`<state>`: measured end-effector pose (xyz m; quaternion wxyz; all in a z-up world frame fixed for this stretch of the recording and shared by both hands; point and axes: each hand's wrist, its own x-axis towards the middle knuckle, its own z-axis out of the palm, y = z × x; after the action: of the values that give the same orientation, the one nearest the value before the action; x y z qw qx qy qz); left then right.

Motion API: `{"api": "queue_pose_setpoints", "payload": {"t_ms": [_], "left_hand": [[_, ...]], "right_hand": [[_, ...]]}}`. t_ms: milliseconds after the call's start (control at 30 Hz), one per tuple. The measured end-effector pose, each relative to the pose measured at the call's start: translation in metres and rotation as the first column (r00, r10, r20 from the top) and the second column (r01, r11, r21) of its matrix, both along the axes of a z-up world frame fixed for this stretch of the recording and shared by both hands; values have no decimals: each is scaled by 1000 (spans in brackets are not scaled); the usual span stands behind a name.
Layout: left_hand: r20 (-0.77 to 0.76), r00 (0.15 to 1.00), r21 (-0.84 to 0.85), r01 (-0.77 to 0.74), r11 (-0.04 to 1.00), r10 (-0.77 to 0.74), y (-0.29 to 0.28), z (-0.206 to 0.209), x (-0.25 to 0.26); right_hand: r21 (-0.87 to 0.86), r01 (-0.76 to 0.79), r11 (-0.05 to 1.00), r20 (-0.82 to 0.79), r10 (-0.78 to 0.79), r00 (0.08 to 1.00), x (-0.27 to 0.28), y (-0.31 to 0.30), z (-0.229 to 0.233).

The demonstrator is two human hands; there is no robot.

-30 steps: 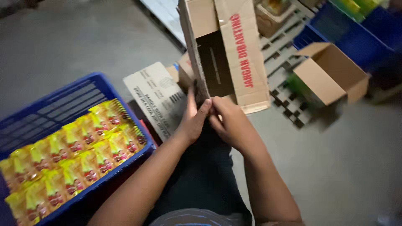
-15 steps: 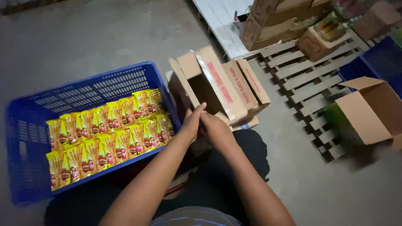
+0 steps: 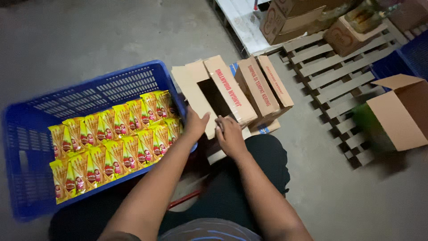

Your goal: The person transfers snack packets from a blue basket into a cardboard box. They first place brown-wrapped packets into the box, then close and move the box aside. Next, they open a new box and continue packing yellow-wrapped snack packets from the basket into it.

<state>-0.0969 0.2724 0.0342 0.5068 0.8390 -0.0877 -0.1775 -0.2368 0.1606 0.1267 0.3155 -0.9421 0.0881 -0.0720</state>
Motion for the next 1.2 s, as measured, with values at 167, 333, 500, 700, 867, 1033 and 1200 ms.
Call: {"api": "queue_pose_setpoints", "payload": {"t_ms": [167, 333, 500, 700, 867, 1033, 1200], "left_hand": [[273, 928, 575, 54, 816, -254, 8, 92, -42], [556, 685, 765, -200, 612, -471, 12, 34, -37], [620, 583, 597, 84, 797, -526, 31, 58, -33], [554, 562, 669, 138, 730, -614, 52, 5, -19], [492, 629, 674, 162, 720, -602, 55, 32, -32], [636, 626, 529, 72, 846, -451, 54, 36, -42], [535, 733, 531, 95, 842, -420, 53, 46, -45]], "right_hand": [[-65, 56, 996, -61, -60, 996, 1, 0, -1], [-157, 54, 986, -87, -69, 994, -5, 11, -17], [-50, -28, 998, -123, 22, 992, 0, 31, 24], [-251, -110, 962, -26, 107, 994, 11, 46, -35], [-182, -143, 973, 31, 151, 988, 14, 36, -62], [-158, -198, 967, 111, 216, 970, 16, 28, -56], [-167, -125, 978, -80, 113, 990, 27, 22, -24]]}}
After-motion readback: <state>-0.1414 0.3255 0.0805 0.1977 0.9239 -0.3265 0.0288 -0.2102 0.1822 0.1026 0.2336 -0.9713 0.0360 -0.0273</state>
